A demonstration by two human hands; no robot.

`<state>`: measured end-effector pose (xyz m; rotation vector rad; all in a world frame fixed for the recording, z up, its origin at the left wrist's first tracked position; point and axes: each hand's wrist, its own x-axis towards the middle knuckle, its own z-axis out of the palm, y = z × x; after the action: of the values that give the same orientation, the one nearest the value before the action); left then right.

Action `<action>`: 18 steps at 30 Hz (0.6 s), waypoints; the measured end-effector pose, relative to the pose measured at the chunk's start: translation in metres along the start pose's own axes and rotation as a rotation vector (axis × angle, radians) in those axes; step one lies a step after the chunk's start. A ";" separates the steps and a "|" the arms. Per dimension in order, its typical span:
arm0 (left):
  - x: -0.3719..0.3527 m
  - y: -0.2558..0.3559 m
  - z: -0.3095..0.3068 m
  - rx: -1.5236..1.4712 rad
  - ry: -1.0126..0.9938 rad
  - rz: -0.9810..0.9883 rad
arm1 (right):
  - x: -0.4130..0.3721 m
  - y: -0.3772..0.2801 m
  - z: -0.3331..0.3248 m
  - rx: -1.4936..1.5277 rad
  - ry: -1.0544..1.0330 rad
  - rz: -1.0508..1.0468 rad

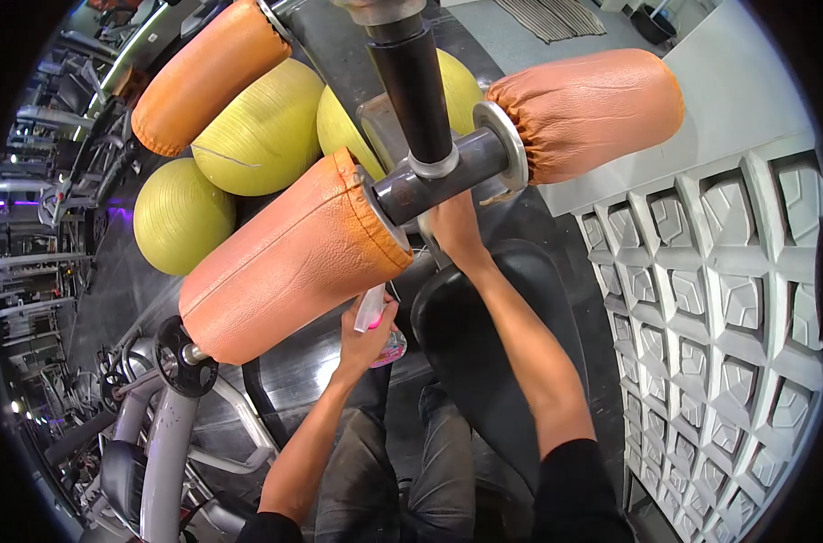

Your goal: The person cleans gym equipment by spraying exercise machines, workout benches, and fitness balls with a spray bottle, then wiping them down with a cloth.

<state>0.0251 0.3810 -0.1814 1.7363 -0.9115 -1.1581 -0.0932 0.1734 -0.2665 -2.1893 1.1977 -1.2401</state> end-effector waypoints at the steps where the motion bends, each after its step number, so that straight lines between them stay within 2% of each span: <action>1: -0.001 0.002 0.000 0.000 0.002 -0.003 | 0.011 -0.002 0.013 0.002 -0.003 0.001; 4: -0.001 0.010 0.002 -0.004 -0.009 0.044 | 0.026 -0.013 0.022 0.172 0.012 0.002; 6: -0.003 0.018 0.002 0.008 -0.002 0.066 | 0.029 -0.015 0.000 0.098 -0.351 0.346; 8: -0.005 0.016 0.001 0.018 -0.019 0.055 | -0.002 -0.011 -0.035 -0.205 -0.314 0.024; 10: -0.010 0.016 0.004 0.024 -0.034 0.046 | -0.043 -0.006 -0.068 -0.233 -0.412 0.186; 11: -0.013 0.016 0.006 0.040 -0.025 0.037 | -0.045 -0.010 -0.079 -0.238 -0.413 0.176; 13: -0.021 0.021 0.008 0.059 -0.002 0.028 | -0.043 -0.021 -0.089 -0.402 -0.579 0.044; 15: -0.027 0.026 0.011 0.020 -0.024 0.031 | -0.043 -0.025 -0.075 -0.451 -0.586 0.002; 17: -0.029 0.026 0.009 0.018 -0.064 0.006 | -0.037 -0.026 -0.063 -0.335 -0.575 0.248; 18: -0.029 0.026 0.011 -0.003 -0.047 0.008 | -0.028 -0.033 -0.058 -0.071 -0.390 0.369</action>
<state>0.0025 0.3938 -0.1501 1.7076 -0.9436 -1.1989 -0.1321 0.2208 -0.2277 -2.0090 1.4039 -0.5994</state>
